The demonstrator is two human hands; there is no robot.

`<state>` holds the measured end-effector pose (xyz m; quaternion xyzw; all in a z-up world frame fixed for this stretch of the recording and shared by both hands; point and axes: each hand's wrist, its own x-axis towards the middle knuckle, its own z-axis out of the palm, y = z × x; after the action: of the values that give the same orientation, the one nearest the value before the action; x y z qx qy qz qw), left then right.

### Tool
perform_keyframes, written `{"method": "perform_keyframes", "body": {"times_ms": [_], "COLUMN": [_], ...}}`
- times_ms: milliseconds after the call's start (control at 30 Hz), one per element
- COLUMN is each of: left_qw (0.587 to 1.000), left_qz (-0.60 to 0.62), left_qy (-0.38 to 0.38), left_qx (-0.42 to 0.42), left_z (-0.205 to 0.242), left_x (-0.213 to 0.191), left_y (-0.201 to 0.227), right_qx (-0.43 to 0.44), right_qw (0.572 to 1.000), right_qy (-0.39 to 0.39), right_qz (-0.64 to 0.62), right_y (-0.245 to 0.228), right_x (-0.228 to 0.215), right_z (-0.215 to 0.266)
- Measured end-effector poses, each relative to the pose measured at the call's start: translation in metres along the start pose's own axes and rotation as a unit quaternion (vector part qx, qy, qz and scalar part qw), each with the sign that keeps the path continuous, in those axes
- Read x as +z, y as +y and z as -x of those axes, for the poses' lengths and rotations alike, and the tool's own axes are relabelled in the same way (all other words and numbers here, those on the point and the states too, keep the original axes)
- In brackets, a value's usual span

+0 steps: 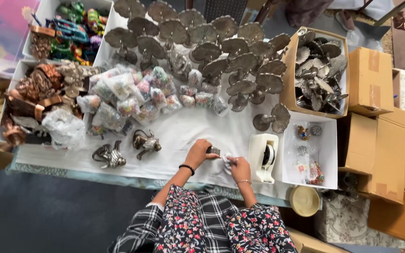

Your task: The person wraps small decorative metal figurines in bubble wrap and secures them with tape. They handle each item individually, wrapping it carefully and placing the finished packages on the table.

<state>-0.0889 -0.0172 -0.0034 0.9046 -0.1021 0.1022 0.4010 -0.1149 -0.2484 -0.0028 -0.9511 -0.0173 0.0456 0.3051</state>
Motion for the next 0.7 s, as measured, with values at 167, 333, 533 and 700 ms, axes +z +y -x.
{"method": "perform_keyframes", "body": {"times_ms": [167,333,533,700], "left_qw": [0.99,0.995,0.996,0.995], "left_qz": [-0.038,-0.038,0.035,0.052], "left_qy": [-0.133,-0.093,-0.036,0.027], "left_qx": [-0.018,-0.012,-0.072,-0.086], "left_z": [-0.014,-0.001,0.018,0.012], "left_x": [-0.04,-0.032,0.004,-0.017], "left_y": [0.031,0.013,-0.029,-0.016], "right_qx": [-0.001,-0.163,-0.241,-0.202], "right_qw": [0.994,0.972,0.968,0.973], "right_qy": [0.066,0.12,0.068,0.109], "right_qz": [-0.088,-0.122,-0.008,0.01], "right_y": [-0.034,-0.092,-0.096,-0.086], "right_x": [-0.024,-0.026,0.012,0.008], "right_z": [-0.011,-0.018,-0.017,-0.021]}}
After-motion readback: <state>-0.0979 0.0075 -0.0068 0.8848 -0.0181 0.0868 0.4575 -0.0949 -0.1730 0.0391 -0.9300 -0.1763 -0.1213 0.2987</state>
